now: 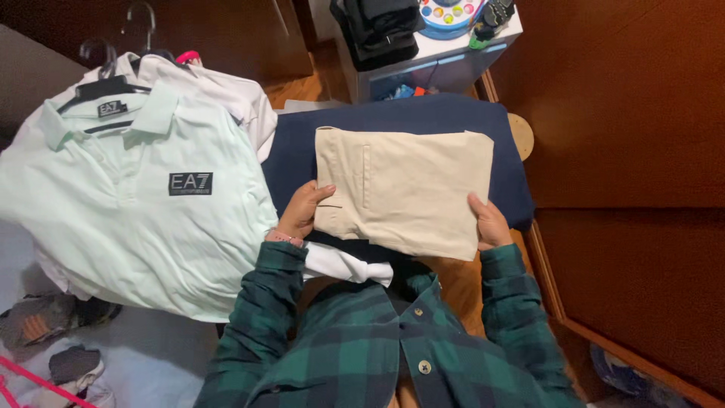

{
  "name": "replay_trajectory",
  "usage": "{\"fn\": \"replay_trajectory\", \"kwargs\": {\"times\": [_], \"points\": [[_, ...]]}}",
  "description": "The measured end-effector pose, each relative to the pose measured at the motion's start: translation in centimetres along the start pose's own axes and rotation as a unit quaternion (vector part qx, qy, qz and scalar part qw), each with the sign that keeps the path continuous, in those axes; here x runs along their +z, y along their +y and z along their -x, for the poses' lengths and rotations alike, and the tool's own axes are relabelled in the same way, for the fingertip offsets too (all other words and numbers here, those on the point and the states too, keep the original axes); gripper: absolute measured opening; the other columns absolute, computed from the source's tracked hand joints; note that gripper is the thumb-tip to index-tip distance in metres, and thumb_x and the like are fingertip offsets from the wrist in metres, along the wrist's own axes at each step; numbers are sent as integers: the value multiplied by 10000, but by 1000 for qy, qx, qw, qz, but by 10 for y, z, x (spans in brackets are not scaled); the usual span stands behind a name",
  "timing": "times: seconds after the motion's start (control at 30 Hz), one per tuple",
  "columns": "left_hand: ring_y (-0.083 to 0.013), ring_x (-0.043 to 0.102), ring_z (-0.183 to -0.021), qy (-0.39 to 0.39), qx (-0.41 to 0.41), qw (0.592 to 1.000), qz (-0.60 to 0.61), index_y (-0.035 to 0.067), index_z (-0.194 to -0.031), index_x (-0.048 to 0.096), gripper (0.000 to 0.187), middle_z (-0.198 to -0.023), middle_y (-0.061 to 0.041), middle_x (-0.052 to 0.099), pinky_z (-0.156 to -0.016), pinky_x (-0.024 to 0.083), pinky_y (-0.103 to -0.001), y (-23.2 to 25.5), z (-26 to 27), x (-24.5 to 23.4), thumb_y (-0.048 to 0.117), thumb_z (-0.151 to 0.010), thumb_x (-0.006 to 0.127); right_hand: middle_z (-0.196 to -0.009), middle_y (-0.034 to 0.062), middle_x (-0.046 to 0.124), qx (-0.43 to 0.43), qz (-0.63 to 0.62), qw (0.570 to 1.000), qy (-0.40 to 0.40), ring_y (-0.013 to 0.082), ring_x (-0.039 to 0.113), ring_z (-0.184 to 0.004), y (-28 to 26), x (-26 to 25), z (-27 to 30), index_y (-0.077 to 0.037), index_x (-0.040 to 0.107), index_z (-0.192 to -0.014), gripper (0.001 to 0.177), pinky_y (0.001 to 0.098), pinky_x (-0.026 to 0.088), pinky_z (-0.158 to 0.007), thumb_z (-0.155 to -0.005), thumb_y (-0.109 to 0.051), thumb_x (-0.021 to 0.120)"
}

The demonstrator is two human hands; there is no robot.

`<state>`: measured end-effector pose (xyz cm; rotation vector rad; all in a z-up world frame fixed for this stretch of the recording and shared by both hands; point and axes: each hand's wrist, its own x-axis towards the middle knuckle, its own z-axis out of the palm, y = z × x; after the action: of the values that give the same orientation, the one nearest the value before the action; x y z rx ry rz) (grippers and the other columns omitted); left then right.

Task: The person removes trousers and a polo shirt from hangers, smooths them on a surface, and folds them before placing them on a bed.

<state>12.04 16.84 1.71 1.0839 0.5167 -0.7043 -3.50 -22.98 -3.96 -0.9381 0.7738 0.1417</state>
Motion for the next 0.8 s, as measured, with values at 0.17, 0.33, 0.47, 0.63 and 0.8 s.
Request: {"fn": "replay_trajectory", "kwargs": {"times": [0.17,0.33,0.47,0.63,0.8], "points": [[-299,746,-845,-14,-4,998,-63,-22,-1200,666,521,-984,-192,738,-735,598,-441,3,12,8,68,-739,892,-1250,152,699,21,-37,997,67,302,692,-1113,-11,20,11,-121,666,-1351,521,535,502,-1052,-1055,-540,575],[-256,753,-721,6,41,999,-34,1,-1043,702,383,-848,-163,748,-628,608,-374,-3,28,2,44,-716,896,-1238,120,711,7,-28,997,72,270,697,-1128,-15,13,16,-114,681,-1324,525,495,514,-1081,-1050,-551,587],[-288,765,-743,-1,55,998,-7,14,-1023,716,356,-845,-180,743,-640,620,-399,19,71,2,53,-723,902,-1237,120,718,-32,-23,998,54,251,710,-1126,-26,36,39,-139,690,-1298,484,496,509,-1109,-1039,-537,596],[-245,754,-776,26,96,995,-2,12,-1057,725,360,-906,-140,753,-689,620,-384,27,111,-2,61,-743,893,-1271,125,706,-25,-34,999,11,289,710,-1138,-57,91,68,-147,680,-1333,533,531,520,-1089,-1029,-567,560],[-253,756,-750,55,117,991,23,-11,-1065,731,354,-908,-160,766,-672,624,-412,5,119,-22,67,-756,887,-1274,98,700,-34,-3,999,-43,232,702,-1137,-54,68,41,-133,649,-1374,513,493,516,-1108,-1063,-527,543]]}}
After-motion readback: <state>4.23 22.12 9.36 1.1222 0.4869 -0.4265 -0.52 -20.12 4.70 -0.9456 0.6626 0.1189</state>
